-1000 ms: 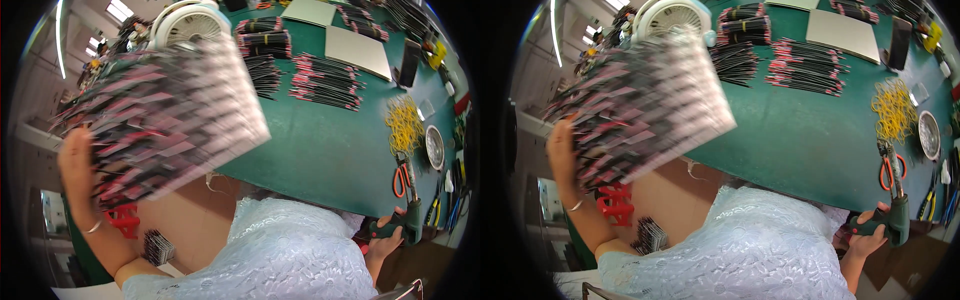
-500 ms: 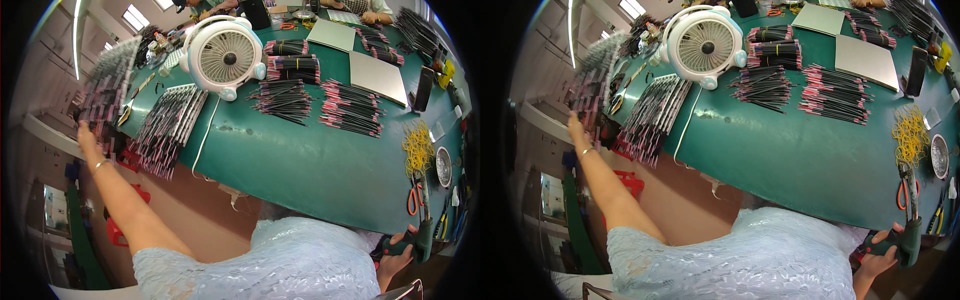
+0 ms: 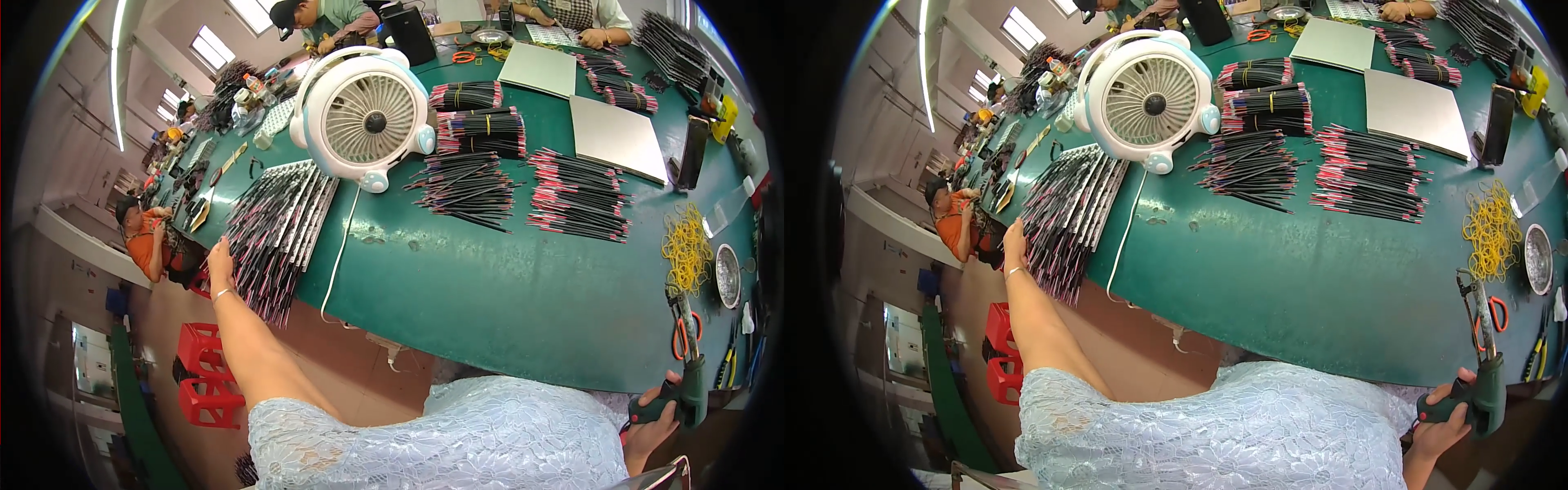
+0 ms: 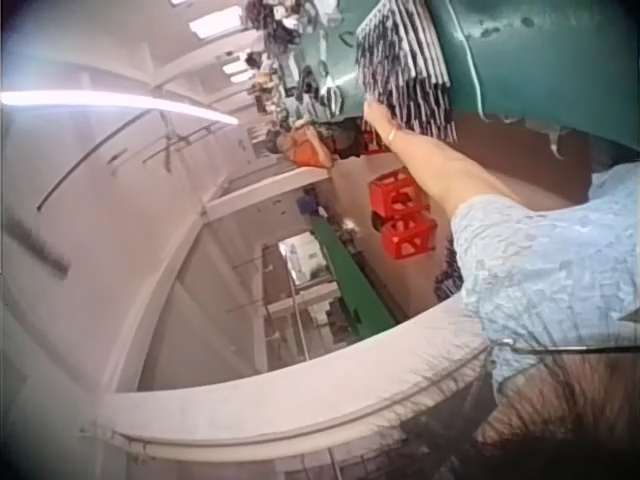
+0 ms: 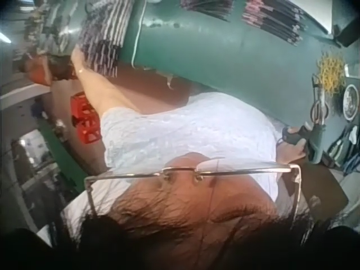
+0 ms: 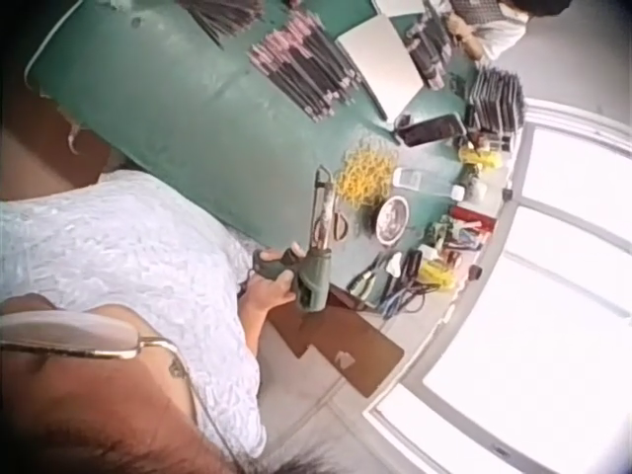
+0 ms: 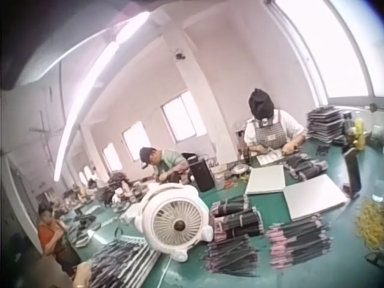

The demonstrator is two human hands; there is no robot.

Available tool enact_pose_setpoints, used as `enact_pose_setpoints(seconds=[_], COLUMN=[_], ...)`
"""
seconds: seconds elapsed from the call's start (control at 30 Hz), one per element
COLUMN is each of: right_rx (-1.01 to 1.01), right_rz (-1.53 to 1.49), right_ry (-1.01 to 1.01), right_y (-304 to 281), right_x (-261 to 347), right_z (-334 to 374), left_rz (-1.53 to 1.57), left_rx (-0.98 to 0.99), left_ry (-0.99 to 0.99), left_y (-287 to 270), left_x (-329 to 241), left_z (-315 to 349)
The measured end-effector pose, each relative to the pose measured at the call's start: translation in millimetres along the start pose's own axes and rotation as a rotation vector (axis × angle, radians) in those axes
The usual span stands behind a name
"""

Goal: The person solders wires onto a circuit board using a handheld soldering tool, sets the board aside, and solders wires onto another circuit board.

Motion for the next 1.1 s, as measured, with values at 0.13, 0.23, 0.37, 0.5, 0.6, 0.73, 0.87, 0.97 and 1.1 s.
enact_pose_setpoints(seconds=[0.13,0.23,0.37,0.5,0.6,0.73,0.87,0.97,1.1], right_rx=[0.027,0.109,-0.005,0.056,-0.072,-0.071,-0.017,-0.015,-0.032], right_rz=[-0.008,-0.128,-0.127,-0.3,-0.332,-0.404,-0.423,-0.413,-0.398], right_ry=[0.033,0.212,0.023,0.191,0.187,0.183,0.16,0.14,0.147], right_y=[-12.8,-28.8,9.6,-5.8,-4.2,-17.0,-18.2,-20.4,-20.5], right_x=[-4.5,-12.4,5.2,-12.3,-25.6,-35.3,-42.1,-46.4,-44.8], right_z=[3.2,-10.2,-17.2,-43.8,-52.7,-57.4,-51.6,-51.3,-49.1], left_rz=[-0.09,-0.595,-1.119,-0.792,-0.116,0.122,-0.057,-0.137,-0.139], left_rx=[0.078,0.059,-0.291,-0.531,-0.018,0.641,0.778,0.793,0.986], left_ry=[-0.02,0.556,-0.049,0.851,0.909,1.305,1.44,1.429,1.45], left_y=[9.2,-61.5,0.6,22.8,190.0,384.9,532.0,585.9,602.1], left_x=[14.9,27.5,-33.3,-190.4,-279.6,-356.2,-353.5,-353.4,-361.0], left_z=[0.0,-34.4,-14.9,11.9,104.5,244.1,332.8,359.8,358.3])
Point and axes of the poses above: each hand's wrist, its own z-axis away from the middle knuckle, its own y-axis out of the palm, x = y × z, the point moved 3 cm from there along -z, towards the middle knuckle, and after that the axes turned 5 degrees about y, right-handed, at the moved point
